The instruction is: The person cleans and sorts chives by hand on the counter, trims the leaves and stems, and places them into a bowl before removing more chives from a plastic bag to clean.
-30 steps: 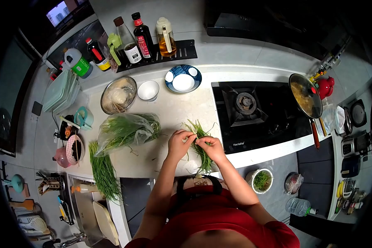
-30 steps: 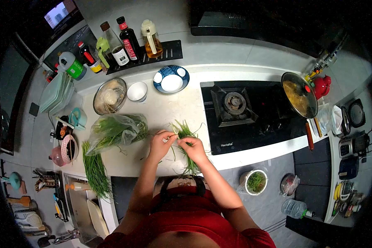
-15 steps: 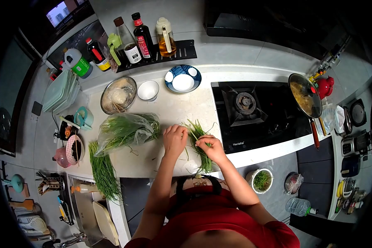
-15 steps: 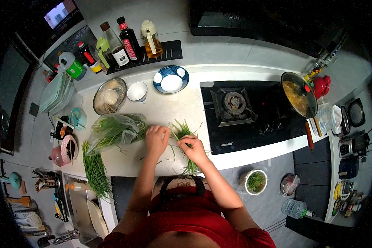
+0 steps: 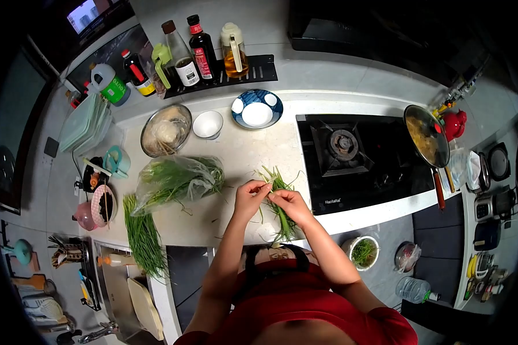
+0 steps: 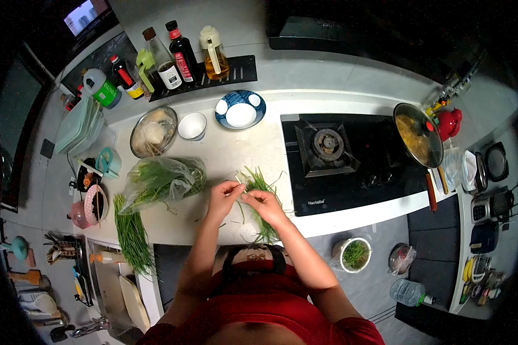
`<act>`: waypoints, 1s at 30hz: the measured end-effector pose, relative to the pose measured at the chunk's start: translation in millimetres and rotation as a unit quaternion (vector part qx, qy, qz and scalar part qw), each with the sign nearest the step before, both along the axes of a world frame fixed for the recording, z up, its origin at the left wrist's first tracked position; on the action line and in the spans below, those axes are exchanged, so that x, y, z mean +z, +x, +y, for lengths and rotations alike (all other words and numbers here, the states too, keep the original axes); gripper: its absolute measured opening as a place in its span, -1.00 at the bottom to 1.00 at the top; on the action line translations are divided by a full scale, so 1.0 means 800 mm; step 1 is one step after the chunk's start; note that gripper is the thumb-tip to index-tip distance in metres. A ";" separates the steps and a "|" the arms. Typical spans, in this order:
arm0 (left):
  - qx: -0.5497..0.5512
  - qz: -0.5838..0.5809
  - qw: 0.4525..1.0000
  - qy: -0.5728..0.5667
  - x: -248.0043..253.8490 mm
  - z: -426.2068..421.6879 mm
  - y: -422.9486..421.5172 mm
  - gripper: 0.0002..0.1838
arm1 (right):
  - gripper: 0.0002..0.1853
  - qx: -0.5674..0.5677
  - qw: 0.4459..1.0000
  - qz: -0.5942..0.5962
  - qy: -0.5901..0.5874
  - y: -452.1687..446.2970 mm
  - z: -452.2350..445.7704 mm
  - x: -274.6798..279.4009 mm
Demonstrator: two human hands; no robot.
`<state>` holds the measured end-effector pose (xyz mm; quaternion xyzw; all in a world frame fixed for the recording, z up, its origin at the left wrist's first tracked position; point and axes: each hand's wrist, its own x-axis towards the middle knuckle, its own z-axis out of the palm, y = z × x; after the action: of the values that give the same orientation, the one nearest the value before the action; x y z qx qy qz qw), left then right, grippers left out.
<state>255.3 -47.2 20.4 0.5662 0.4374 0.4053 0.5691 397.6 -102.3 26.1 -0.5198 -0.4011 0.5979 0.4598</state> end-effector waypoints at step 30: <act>0.148 0.374 0.869 0.290 -0.063 0.033 -0.043 -0.78 | -0.77 -0.030 0.988 0.113 -0.097 0.002 0.023 -0.020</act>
<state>221.1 -21.1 -29.9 0.7432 0.5591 0.3515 0.1070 399.3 -83.6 10.4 -0.5030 -0.2711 0.6750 0.4667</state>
